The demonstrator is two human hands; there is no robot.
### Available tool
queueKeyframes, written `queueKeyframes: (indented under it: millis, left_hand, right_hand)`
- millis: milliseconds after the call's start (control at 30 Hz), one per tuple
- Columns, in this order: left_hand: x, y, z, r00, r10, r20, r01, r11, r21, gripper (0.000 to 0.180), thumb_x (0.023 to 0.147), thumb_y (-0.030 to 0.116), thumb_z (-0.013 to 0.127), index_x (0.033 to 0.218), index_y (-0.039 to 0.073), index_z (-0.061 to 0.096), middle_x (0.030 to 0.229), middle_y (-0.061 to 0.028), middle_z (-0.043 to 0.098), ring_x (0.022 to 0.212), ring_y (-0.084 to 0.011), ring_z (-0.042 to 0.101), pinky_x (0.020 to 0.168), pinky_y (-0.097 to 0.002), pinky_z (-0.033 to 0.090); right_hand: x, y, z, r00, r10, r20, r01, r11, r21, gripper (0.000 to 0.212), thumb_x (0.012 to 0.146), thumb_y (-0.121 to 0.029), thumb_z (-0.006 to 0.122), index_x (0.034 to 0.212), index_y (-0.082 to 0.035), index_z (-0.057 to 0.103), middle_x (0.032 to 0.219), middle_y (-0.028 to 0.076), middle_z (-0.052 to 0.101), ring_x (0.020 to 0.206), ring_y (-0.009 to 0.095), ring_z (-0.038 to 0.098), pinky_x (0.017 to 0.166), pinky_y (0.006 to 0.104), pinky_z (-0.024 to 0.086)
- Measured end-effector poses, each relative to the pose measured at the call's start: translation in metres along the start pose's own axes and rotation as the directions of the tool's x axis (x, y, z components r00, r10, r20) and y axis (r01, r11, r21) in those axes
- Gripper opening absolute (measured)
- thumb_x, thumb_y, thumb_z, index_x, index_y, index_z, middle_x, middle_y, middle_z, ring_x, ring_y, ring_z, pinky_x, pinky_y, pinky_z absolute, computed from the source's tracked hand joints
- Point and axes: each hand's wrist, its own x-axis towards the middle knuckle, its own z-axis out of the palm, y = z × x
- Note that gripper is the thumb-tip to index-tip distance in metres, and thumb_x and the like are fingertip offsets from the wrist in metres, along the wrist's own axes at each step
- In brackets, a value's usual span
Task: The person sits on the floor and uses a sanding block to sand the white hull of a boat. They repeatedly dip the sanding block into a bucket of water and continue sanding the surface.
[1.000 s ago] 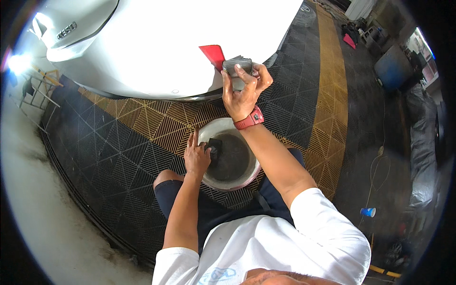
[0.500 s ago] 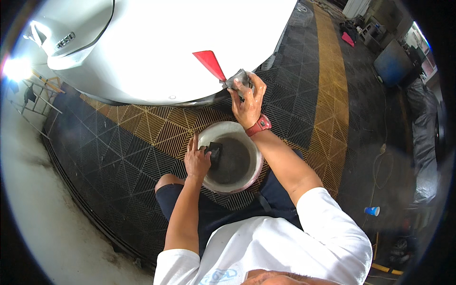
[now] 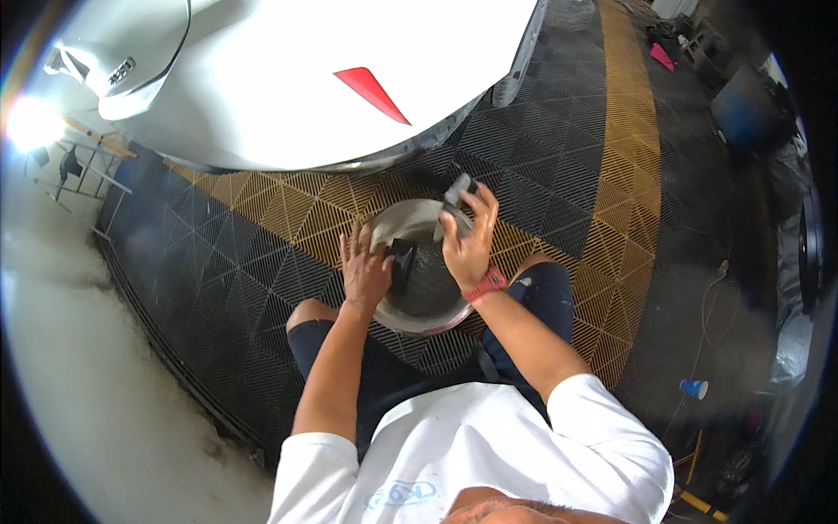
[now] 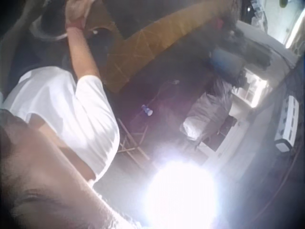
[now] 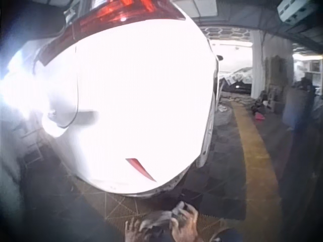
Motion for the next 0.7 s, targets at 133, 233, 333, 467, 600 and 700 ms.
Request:
queueKeyframes:
  millis: [133,233,333,467,600,700]
  left_hand:
    - [0.019,0.037,0.022,0.778,0.164,0.606,-0.061,0.981,-0.187,0.046,0.101,0.034,0.069,0.136,0.005,0.075,0.148,-0.0173,0.068,0.146,-0.0349,0.055,0.124,-0.0518,0.041]
    - [0.034,0.062,0.084,0.380,0.194,0.905,0.057,0.971,-0.232,0.059,0.102,0.037,0.067,0.149,0.002,0.066,0.149,-0.0234,0.068,0.139,-0.0369,0.065,0.115,-0.0499,0.052]
    - [0.033,0.054,0.172,0.288,0.080,0.954,0.123,0.985,-0.120,0.058,0.100,0.032,0.068,0.149,0.002,0.067,0.151,-0.0249,0.065,0.140,-0.0363,0.065,0.114,-0.0476,0.054]
    - [-0.017,0.042,0.228,0.558,-0.092,0.825,0.148,0.989,0.010,0.048,0.093,0.025,0.072,0.133,-0.001,0.077,0.140,-0.0248,0.073,0.130,-0.0355,0.071,0.109,-0.0456,0.057]
    - [0.052,0.047,0.105,0.408,0.276,0.870,-0.120,0.961,-0.249,0.032,0.078,0.019,0.084,0.108,0.012,0.087,0.108,-0.0138,0.084,0.101,-0.0325,0.080,0.092,-0.0444,0.062]
    - [0.089,0.041,-0.051,0.708,0.252,0.660,0.244,0.790,-0.563,0.016,0.091,0.016,0.080,0.104,0.011,0.086,0.092,-0.0060,0.084,0.085,-0.0185,0.077,0.079,-0.0364,0.061]
  right_hand:
    - [-0.055,0.034,-0.028,0.938,0.225,0.263,-0.233,0.972,-0.001,0.049,0.108,-0.029,0.070,0.146,-0.001,0.054,0.148,0.030,0.050,0.136,0.049,0.055,0.112,0.0533,0.051]
    - [-0.075,0.044,-0.026,0.923,0.239,0.302,-0.201,0.968,-0.151,0.048,0.109,-0.029,0.067,0.146,-0.002,0.053,0.147,0.030,0.050,0.135,0.051,0.055,0.110,0.0544,0.052]
    - [-0.082,0.042,-0.023,0.932,0.214,0.293,-0.166,0.969,-0.181,0.051,0.111,-0.032,0.065,0.148,-0.001,0.052,0.151,0.027,0.048,0.136,0.049,0.056,0.112,0.0541,0.051]
    - [-0.077,0.032,-0.020,0.927,0.297,0.230,-0.297,0.954,-0.032,0.047,0.111,-0.030,0.065,0.147,-0.001,0.053,0.151,0.028,0.048,0.138,0.050,0.055,0.114,0.0540,0.051]
    - [-0.076,0.046,-0.026,0.931,0.313,0.190,-0.311,0.949,-0.040,0.050,0.109,-0.029,0.067,0.147,0.000,0.052,0.151,0.029,0.048,0.138,0.049,0.054,0.114,0.0535,0.050]
    - [-0.077,0.056,-0.025,0.954,0.260,0.147,-0.248,0.964,-0.099,0.047,0.112,-0.031,0.064,0.146,-0.001,0.055,0.150,0.028,0.047,0.133,0.049,0.059,0.106,0.0533,0.057]
